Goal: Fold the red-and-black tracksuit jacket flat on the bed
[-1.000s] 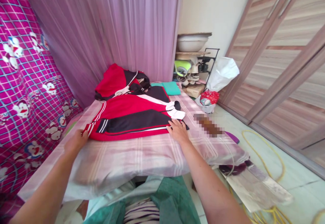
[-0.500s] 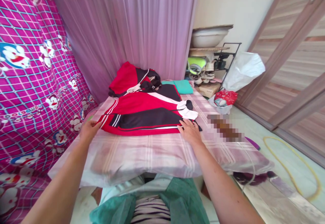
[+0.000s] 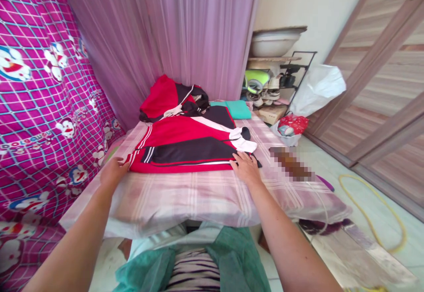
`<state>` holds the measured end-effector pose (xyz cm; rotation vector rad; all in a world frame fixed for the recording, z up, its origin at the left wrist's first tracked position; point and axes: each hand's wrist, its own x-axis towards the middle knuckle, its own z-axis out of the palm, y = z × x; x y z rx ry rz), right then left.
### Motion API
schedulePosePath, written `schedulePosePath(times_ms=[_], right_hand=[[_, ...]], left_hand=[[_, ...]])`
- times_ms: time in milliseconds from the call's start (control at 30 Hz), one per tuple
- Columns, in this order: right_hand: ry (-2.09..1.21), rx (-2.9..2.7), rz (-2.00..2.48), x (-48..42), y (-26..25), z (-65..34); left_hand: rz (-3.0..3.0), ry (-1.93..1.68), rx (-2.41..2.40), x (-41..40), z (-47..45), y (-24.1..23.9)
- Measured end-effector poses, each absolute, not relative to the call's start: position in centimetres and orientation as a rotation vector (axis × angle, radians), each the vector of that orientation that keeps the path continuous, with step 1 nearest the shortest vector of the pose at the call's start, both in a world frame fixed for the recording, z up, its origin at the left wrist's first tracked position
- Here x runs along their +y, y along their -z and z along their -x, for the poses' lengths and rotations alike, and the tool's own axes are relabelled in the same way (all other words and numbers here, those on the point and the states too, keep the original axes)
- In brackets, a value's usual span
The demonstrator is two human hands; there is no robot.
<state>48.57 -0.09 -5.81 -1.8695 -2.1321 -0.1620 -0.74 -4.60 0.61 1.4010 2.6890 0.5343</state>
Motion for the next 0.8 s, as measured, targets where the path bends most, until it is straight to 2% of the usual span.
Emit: schedulePosePath(times_ms=[100,200,267,467,633,800], right_hand=[[0.158,-2.140,1.872,-0.2,5.5,-48.4],[0.164,-2.130,1.879,-0.2,5.3,-48.3],[0.156,-2.130,1.886,-0.3,5.3,-48.2],[0.124,-2.157,1.931,-0.7,4.5,-48.1],[0.101,-2.088,1.883,0.5,1.5,-43.8],[-0.112,-2.350,1.553,2.9,-0.8,-34.5]], left_hand=[[-1.731,-0.640,2.715,-4.2,-1.2,-0.8],[-2.186,-0.717,2.452,-3.2,-5.0,-0.5],[-2.359,-0.634,2.281,-2.3,-7.8,-0.1],[-2.364,-0.248,2.205,-0.9,-11.7,1.9],[-2.354,-0.280,2.239,-0.9,-11.2,3.0],[-2.383,-0.302,2.266,-1.0,-11.2,3.1]])
